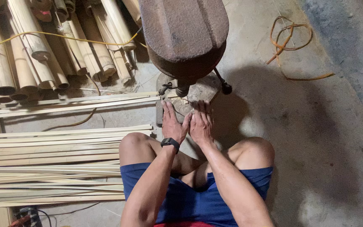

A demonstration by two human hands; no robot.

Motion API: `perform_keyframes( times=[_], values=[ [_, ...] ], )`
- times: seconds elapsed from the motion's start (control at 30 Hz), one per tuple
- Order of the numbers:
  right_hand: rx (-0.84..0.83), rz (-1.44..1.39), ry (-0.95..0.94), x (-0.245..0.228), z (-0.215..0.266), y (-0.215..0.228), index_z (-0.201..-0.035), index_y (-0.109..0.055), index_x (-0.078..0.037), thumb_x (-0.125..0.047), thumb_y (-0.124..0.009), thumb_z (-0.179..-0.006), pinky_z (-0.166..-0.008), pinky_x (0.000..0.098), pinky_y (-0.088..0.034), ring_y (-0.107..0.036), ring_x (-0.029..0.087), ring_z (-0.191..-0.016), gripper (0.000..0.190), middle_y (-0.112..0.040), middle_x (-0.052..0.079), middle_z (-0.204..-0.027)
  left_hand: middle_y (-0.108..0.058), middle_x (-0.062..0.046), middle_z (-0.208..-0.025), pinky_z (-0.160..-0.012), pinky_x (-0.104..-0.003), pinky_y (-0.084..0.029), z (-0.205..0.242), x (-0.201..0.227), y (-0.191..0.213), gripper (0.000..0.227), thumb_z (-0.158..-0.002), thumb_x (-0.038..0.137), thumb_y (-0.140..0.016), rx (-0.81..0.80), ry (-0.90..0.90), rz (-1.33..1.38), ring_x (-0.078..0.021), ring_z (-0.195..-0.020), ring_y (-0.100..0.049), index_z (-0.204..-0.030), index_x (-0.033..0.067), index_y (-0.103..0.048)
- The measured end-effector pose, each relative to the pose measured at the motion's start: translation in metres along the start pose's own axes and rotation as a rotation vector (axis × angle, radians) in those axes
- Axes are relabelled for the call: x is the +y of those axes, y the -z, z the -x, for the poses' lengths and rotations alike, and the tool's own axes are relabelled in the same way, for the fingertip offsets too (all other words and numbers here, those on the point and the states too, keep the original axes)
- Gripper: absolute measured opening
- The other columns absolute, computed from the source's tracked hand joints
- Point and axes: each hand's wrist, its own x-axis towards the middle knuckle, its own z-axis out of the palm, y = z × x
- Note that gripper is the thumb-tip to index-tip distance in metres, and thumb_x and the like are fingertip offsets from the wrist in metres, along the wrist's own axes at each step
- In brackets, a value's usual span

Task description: The person sits on the floor and uses a manual grinding machine to sharpen thin bamboo strips. They feed each strip into the grinding wheel, rotate it, and then place the finished pieces into a growing pile on their lap.

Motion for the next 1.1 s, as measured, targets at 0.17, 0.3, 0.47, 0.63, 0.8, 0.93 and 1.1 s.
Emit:
perform_keyframes(
  times=[0.17,0.3,0.47,0.63,0.8,0.93,1.1],
  values=[
    [0.022,-0.020,-0.015,-0.017,-0.005,0.018,-0.153,-0.047,-0.007,-0.022,-0.044,-0.106,-0.124,0.0586,-0.023,-0.031,0.043,-0.153,0.050,-0.042,0.019,-0.161,-0.017,-0.030,-0.167,-0.119,-0.043,-0.034,0.002,0.002,0.000,0.103,-0.092,0.057,-0.067,0.045,-0.030,0.013,-0.0429,-0.149,-0.034,-0.157,-0.0094,-0.024],
    [0.063,-0.032,0.017,-0.021,-0.008,0.022,-0.153,-0.047,-0.006,-0.021,-0.046,-0.105,-0.124,0.0589,-0.025,-0.033,0.044,-0.152,0.050,-0.043,0.020,-0.160,-0.018,-0.030,-0.167,-0.117,-0.044,-0.036,0.002,0.002,0.001,0.102,-0.092,0.056,-0.067,0.036,-0.020,0.014,-0.0442,-0.147,-0.036,-0.157,-0.0097,-0.025],
    [0.059,-0.020,0.018,-0.020,-0.007,0.021,-0.153,-0.048,-0.006,-0.020,-0.047,-0.103,-0.123,0.0601,-0.025,-0.033,0.044,-0.152,0.051,-0.043,0.020,-0.160,-0.018,-0.030,-0.167,-0.116,-0.044,-0.037,0.002,0.002,0.001,0.101,-0.091,0.054,-0.068,0.057,-0.043,0.021,-0.0453,-0.146,-0.038,-0.157,-0.0098,-0.026],
    [0.054,-0.027,0.006,-0.019,-0.007,0.020,-0.152,-0.048,-0.006,-0.018,-0.048,-0.102,-0.122,0.0607,-0.025,-0.034,0.044,-0.152,0.052,-0.044,0.020,-0.159,-0.018,-0.031,-0.167,-0.116,-0.045,-0.038,0.003,0.000,0.000,0.100,-0.092,0.054,-0.068,0.064,-0.055,0.030,-0.0460,-0.145,-0.039,-0.157,-0.0098,-0.026],
    [0.078,-0.022,0.038,-0.018,-0.007,0.019,-0.153,-0.047,-0.003,-0.018,-0.048,-0.102,-0.123,0.0601,-0.025,-0.033,0.045,-0.151,0.053,-0.043,0.022,-0.160,-0.019,-0.031,-0.167,-0.116,-0.045,-0.038,0.003,0.000,0.000,0.100,-0.092,0.054,-0.068,0.067,-0.059,0.033,-0.0462,-0.145,-0.039,-0.157,-0.0100,-0.026],
    [0.085,-0.010,0.044,-0.018,-0.007,0.019,-0.153,-0.047,-0.003,-0.018,-0.047,-0.103,-0.125,0.0577,-0.025,-0.034,0.044,-0.152,0.052,-0.043,0.021,-0.160,-0.020,-0.031,-0.167,-0.116,-0.045,-0.038,0.003,-0.001,-0.001,0.100,-0.092,0.054,-0.068,0.074,-0.062,0.026,-0.0458,-0.145,-0.040,-0.157,-0.0094,-0.026],
    [0.088,-0.005,0.055,-0.020,-0.009,0.023,-0.151,-0.048,-0.003,-0.019,-0.047,-0.104,-0.125,0.0564,-0.025,-0.035,0.044,-0.152,0.051,-0.045,0.021,-0.158,-0.021,-0.032,-0.166,-0.117,-0.045,-0.038,0.004,-0.001,0.001,0.100,-0.093,0.054,-0.068,0.091,-0.090,0.036,-0.0460,-0.146,-0.040,-0.157,-0.0098,-0.026]
  ],
)
